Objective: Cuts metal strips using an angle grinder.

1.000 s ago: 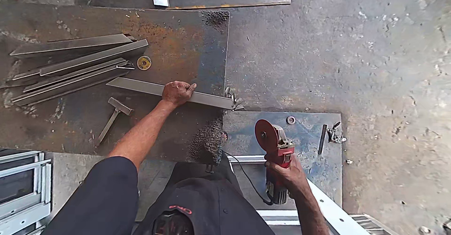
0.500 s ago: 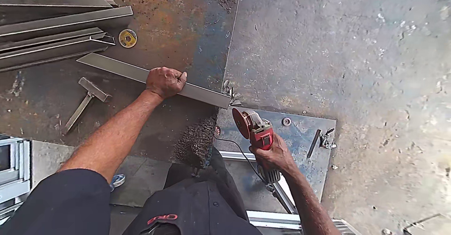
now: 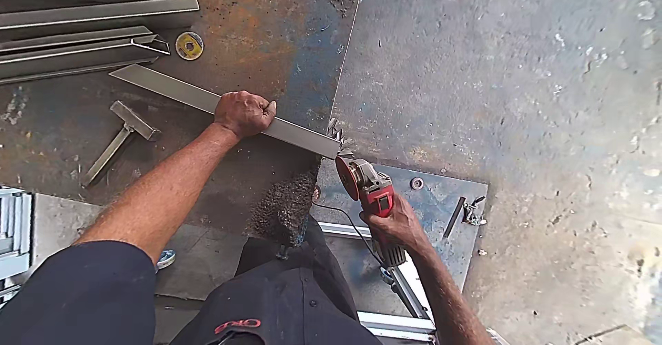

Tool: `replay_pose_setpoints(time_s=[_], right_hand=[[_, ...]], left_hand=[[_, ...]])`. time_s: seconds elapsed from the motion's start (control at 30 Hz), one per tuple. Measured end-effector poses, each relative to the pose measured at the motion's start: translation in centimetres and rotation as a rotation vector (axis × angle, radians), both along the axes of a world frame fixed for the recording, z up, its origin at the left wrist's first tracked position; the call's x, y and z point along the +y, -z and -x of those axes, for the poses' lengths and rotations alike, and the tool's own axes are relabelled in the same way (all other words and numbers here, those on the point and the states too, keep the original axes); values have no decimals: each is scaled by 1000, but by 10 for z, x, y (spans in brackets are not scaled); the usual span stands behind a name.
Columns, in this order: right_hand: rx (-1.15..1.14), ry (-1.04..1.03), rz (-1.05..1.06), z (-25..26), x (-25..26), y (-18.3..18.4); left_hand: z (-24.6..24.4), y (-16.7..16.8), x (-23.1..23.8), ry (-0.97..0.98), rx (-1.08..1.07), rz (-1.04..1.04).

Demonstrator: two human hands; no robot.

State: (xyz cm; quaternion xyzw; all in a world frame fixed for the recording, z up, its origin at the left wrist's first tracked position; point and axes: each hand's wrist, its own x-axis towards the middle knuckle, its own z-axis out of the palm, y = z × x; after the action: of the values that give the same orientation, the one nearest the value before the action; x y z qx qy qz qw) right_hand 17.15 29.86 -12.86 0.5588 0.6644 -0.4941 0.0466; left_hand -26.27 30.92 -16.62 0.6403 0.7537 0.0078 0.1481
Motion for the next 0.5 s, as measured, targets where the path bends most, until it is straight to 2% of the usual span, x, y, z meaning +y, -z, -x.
replay_pose_setpoints(time_s=[0.5], right_hand=[[24, -23, 2, 2, 8, 1]], left_hand=[[-1, -4, 0, -4, -7, 17]])
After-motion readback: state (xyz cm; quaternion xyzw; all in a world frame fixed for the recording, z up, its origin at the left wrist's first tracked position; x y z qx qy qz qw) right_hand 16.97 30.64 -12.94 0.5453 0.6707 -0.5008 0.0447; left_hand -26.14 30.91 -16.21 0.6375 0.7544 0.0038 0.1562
